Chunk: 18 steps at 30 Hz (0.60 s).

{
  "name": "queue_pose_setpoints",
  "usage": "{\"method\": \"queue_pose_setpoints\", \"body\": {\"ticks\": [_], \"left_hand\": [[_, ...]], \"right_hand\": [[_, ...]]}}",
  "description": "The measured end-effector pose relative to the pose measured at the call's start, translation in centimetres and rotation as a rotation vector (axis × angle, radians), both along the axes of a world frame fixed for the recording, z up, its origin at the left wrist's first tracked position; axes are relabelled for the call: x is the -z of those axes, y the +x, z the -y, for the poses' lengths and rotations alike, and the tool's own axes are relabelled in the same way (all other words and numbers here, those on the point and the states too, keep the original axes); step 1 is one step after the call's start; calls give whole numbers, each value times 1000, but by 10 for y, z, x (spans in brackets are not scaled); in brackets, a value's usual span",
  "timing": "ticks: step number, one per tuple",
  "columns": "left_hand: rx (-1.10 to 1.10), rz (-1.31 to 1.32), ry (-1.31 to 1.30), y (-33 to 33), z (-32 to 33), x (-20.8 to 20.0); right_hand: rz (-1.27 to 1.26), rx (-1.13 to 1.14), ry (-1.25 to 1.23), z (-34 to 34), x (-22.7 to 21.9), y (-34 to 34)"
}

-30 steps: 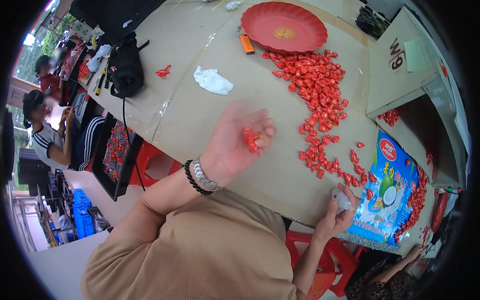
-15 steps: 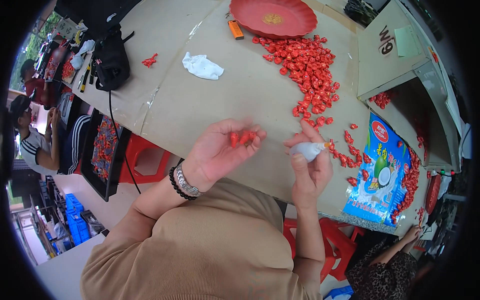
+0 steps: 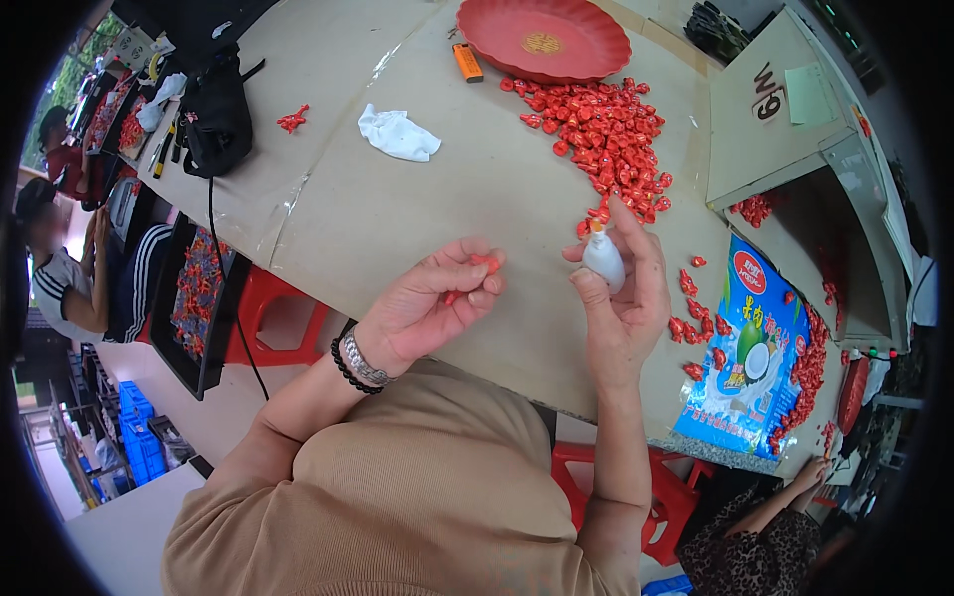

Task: Assembling small red plastic parts using a glue tube in a factory setting.

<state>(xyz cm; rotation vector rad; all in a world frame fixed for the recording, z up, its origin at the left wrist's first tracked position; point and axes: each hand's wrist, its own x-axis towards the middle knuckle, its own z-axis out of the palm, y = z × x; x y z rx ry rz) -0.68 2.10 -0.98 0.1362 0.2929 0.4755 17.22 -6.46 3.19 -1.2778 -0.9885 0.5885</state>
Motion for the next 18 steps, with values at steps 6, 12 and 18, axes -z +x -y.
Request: {"method": "queue_pose_setpoints", "body": {"ticks": [6, 12, 18], "left_hand": [[-30, -108, 8, -2, 3, -3], [-13, -43, 42, 1, 9, 0], [39, -69, 59, 5, 13, -1]], "right_hand": [[-85, 7, 131, 6, 21, 3], [-49, 8, 264, 7, 29, 7], [-12, 63, 313, 17, 22, -2]]}}
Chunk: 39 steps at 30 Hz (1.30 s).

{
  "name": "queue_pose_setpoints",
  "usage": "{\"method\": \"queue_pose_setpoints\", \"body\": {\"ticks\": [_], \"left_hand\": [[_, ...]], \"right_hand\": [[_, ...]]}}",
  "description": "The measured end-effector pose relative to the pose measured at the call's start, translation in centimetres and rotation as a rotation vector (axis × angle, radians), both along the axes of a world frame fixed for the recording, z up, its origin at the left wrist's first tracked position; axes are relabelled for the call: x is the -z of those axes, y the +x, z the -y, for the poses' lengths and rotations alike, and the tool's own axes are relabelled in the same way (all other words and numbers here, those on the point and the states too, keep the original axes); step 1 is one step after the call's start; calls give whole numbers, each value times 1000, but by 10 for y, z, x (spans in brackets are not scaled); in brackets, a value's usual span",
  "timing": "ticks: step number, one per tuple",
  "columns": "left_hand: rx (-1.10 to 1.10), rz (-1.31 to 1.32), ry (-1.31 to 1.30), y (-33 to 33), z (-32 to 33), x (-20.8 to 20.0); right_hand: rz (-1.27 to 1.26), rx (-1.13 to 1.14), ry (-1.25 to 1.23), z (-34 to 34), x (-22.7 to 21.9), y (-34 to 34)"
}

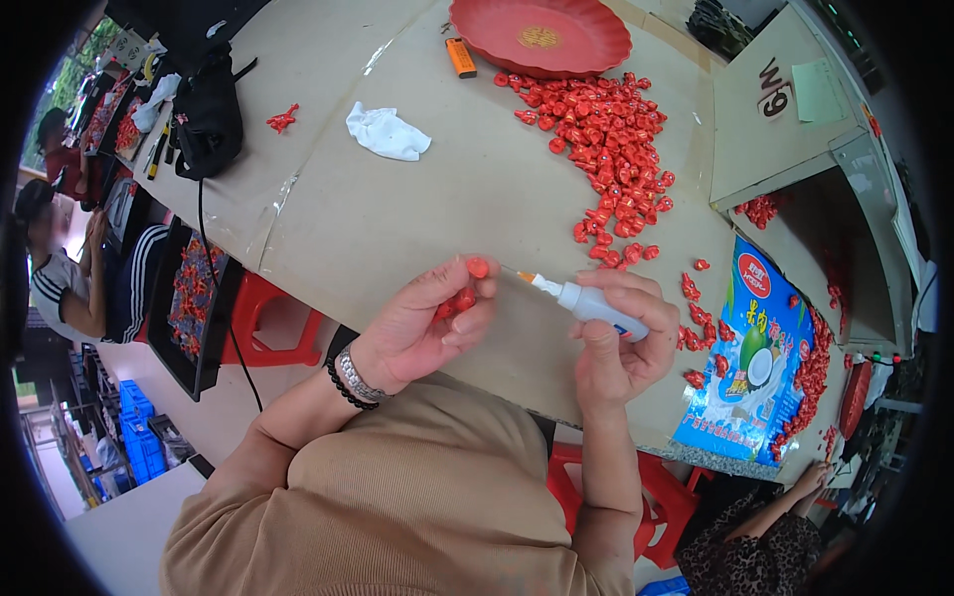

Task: Assembling small red plastic parts using a glue tube in a factory setting.

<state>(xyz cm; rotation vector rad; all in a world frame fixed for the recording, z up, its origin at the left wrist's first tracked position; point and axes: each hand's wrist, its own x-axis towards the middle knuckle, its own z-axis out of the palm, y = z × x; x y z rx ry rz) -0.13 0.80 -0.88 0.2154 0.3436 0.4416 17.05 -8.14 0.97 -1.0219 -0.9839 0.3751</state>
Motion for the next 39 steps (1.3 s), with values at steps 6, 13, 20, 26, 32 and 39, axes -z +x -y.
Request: {"method": "queue_pose_setpoints", "body": {"ticks": [6, 13, 20, 26, 32, 39], "left_hand": [[65, -24, 83, 4, 2, 3], [41, -171, 183, 10, 8, -2], [46, -200, 204, 11, 8, -1], [59, -208, 237, 11, 8, 1], [40, -218, 224, 12, 9, 0], [26, -222, 229, 11, 10, 2]], "right_hand": [[244, 49, 15, 3, 8, 1], [348, 39, 17, 2, 8, 0], [385, 42, 38, -1, 10, 0], [459, 49, 33, -2, 7, 2], [462, 52, 17, -2, 8, 1], [489, 62, 26, -2, 7, 1]]}}
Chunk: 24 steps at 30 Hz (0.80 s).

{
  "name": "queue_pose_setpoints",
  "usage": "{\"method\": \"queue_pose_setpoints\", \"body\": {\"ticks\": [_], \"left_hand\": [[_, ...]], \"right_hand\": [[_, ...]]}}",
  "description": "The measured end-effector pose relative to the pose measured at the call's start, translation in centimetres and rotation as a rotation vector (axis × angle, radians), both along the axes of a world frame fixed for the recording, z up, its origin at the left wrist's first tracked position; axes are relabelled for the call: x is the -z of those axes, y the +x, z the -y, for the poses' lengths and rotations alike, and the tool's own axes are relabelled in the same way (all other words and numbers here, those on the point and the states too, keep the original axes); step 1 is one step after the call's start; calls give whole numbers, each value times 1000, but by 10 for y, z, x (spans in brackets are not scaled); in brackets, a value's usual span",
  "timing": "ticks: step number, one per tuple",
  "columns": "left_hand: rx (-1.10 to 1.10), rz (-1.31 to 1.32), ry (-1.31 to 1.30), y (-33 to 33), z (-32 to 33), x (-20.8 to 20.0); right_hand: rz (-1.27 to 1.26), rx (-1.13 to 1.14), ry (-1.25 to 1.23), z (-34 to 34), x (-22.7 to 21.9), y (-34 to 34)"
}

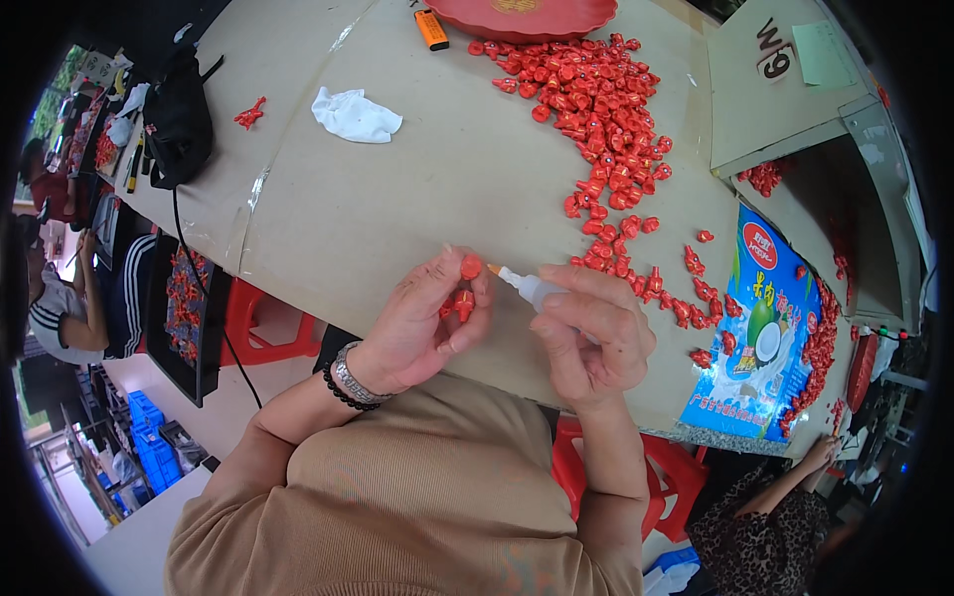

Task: Assembling small red plastic parts using a glue tube in a factory setting.

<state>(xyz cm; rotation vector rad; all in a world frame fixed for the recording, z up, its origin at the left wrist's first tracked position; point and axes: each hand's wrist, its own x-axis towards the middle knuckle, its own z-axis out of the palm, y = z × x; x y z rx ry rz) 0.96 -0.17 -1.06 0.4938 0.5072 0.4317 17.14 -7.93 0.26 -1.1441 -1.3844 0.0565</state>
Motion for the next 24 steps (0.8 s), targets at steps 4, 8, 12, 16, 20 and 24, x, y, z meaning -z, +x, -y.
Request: {"method": "queue_pose_setpoints", "body": {"ticks": [4, 8, 12, 16, 20, 24], "left_hand": [[-23, -7, 2, 0, 1, -2], [-32, 16, -20, 0, 0, -1], [-43, 51, -36, 0, 0, 1], [-80, 73, -50, 1, 0, 1], [-101, 98, -38, 1, 0, 0], [-94, 118, -25, 0, -1, 2]], "right_hand": [[9, 3, -9, 2, -2, 0], [-8, -9, 16, 2, 0, 1], [-29, -3, 10, 4, -1, 2], [-76, 2, 16, 5, -1, 2], [-136, -9, 14, 5, 0, 2], [-142, -16, 20, 4, 1, 1]]}}
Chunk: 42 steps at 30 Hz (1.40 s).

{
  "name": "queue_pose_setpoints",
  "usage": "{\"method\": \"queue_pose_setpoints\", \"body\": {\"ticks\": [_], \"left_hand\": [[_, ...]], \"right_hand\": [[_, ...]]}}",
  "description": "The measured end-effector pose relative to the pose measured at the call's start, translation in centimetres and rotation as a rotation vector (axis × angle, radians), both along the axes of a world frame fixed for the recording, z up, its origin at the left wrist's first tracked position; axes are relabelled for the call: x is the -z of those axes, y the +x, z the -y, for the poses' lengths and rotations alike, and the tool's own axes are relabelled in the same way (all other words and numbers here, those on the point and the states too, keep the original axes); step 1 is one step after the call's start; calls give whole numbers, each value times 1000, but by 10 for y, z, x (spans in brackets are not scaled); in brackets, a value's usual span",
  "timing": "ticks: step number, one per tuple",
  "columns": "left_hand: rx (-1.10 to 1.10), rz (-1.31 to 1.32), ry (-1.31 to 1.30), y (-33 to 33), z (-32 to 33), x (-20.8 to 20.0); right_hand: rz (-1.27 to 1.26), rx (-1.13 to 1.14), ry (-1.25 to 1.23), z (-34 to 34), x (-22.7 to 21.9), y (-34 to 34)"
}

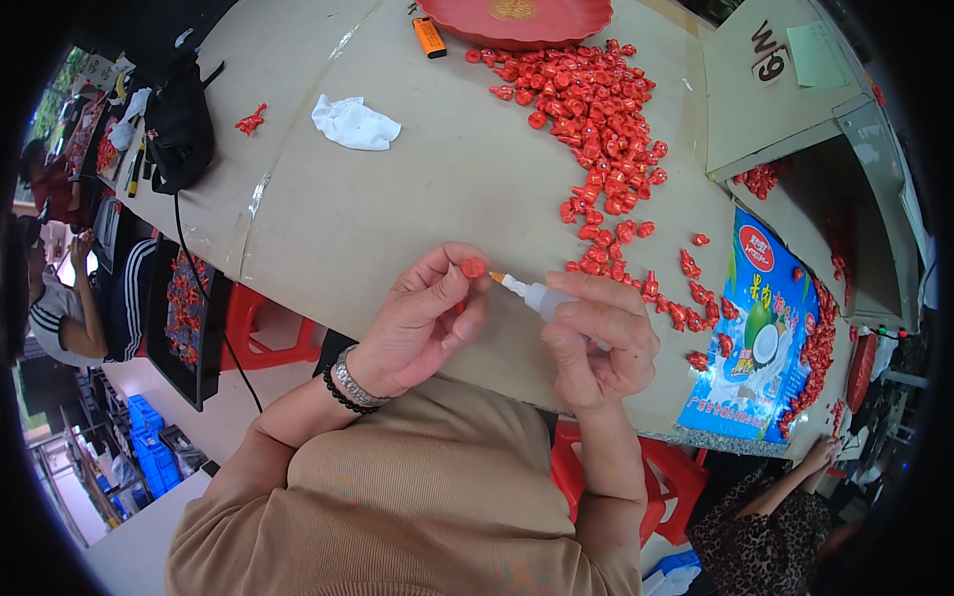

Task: Assembling small red plastic parts using a glue tube in a factory setting.

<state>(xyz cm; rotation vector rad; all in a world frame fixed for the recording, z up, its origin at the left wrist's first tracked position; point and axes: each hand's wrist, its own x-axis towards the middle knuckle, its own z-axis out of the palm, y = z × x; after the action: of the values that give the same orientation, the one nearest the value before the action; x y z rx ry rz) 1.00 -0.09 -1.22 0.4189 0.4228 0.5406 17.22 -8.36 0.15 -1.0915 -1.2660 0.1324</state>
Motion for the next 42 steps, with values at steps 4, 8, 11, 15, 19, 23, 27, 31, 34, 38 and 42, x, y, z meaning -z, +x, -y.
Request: {"method": "queue_pose_setpoints", "body": {"ticks": [4, 8, 11, 15, 19, 23, 27, 31, 34, 38, 42], "left_hand": [[2, 14, 6, 0, 0, 0], [13, 31, 1, 0, 1, 2], [18, 29, -7, 0, 1, 1], [8, 11, -10, 0, 1, 0], [-5, -2, 45, 0, 0, 1], [-39, -5, 61, 0, 0, -1], [-50, -10, 76, 0, 0, -3], [-45, -20, 88, 0, 0, -3], [-50, -18, 91, -1, 0, -3], [-69, -30, 116, -1, -1, -3], [-84, -25, 130, -1, -2, -3]], "right_hand": [[10, -6, -6, 1, 1, 1], [-4, -11, -6, 0, 1, -1], [14, -4, -23, 0, 1, 0], [20, 6, -26, 0, -1, -1], [15, 6, -2, 0, 0, 0], [-42, 18, -11, 1, -1, 0], [-22, 24, -9, 0, -1, 1], [-22, 20, -30, 0, 0, 1], [-27, 24, -32, 0, 0, 0], [-11, 24, -23, 0, 0, 0], [-68, 4, -45, 3, -2, 1]]}}
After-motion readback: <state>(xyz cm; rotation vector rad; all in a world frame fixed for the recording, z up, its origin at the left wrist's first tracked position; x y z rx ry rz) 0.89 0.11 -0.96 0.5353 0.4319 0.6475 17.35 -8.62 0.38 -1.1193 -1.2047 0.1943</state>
